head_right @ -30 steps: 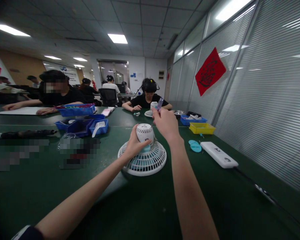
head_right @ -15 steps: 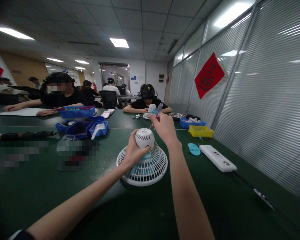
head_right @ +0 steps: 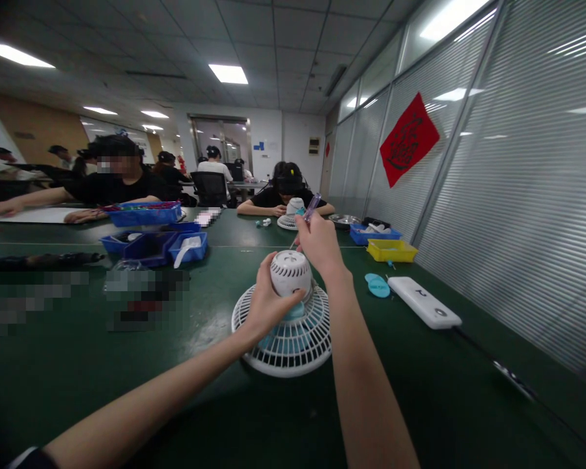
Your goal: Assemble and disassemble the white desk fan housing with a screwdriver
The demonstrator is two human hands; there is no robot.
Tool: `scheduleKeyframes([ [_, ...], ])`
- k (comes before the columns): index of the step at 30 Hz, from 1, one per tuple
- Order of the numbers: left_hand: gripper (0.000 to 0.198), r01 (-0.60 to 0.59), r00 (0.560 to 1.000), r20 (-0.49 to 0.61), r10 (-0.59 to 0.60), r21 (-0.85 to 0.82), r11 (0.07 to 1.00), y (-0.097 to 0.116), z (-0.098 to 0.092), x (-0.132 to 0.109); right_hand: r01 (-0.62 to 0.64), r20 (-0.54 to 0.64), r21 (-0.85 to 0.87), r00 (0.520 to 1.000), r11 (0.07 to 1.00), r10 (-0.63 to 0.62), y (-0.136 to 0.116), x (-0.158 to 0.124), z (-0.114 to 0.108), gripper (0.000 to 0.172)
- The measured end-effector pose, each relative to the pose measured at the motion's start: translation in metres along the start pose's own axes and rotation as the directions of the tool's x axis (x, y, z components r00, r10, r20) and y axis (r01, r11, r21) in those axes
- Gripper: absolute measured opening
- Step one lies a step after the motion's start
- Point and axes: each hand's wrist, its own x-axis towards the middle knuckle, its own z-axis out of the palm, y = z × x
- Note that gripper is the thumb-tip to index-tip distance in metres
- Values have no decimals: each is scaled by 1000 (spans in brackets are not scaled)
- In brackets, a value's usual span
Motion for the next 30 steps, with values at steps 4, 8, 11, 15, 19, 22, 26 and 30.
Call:
scheduleKeyframes([
  [4, 83, -15, 999, 30, 15, -17, 1000, -2, 2, -3, 11, 21, -45, 1000, 999, -10, 3, 0, 0, 24],
  [8, 83, -10, 999, 30, 10, 2, 1000, -1, 3, -4, 32, -5, -80, 999, 996, -33, 4, 0, 0, 25],
  [11, 83, -15, 1000, 25, 15, 1, 1000, -1, 2, -4, 36, -5, -111, 999, 993, -36, 3, -1, 0, 25],
  [15, 83, -13, 1000, 26, 13, -3, 1000, 1, 1, -4, 64, 10, -186, 998, 981, -63, 2, -2, 1, 25],
  [19, 83, -13, 999, 41, 13, -1, 1000, 2, 0, -4, 74, 17, -217, 997, 973, -72, 2, -2, 2, 25],
  [22, 84, -9, 999, 37, 9, 14, 1000, 2, 1, -5, 71, 25, -185, 997, 980, -68, 3, -2, 2, 27],
  [26, 83, -19, 1000, 7, 19, 19, 1000, 0, 4, -5, 57, 38, -192, 998, 980, -51, 2, -2, 3, 25],
  [30, 83, -9, 1000, 2, 9, 12, 1000, 0, 5, -5, 13, 33, -245, 999, 969, -5, -2, -2, 5, 22],
])
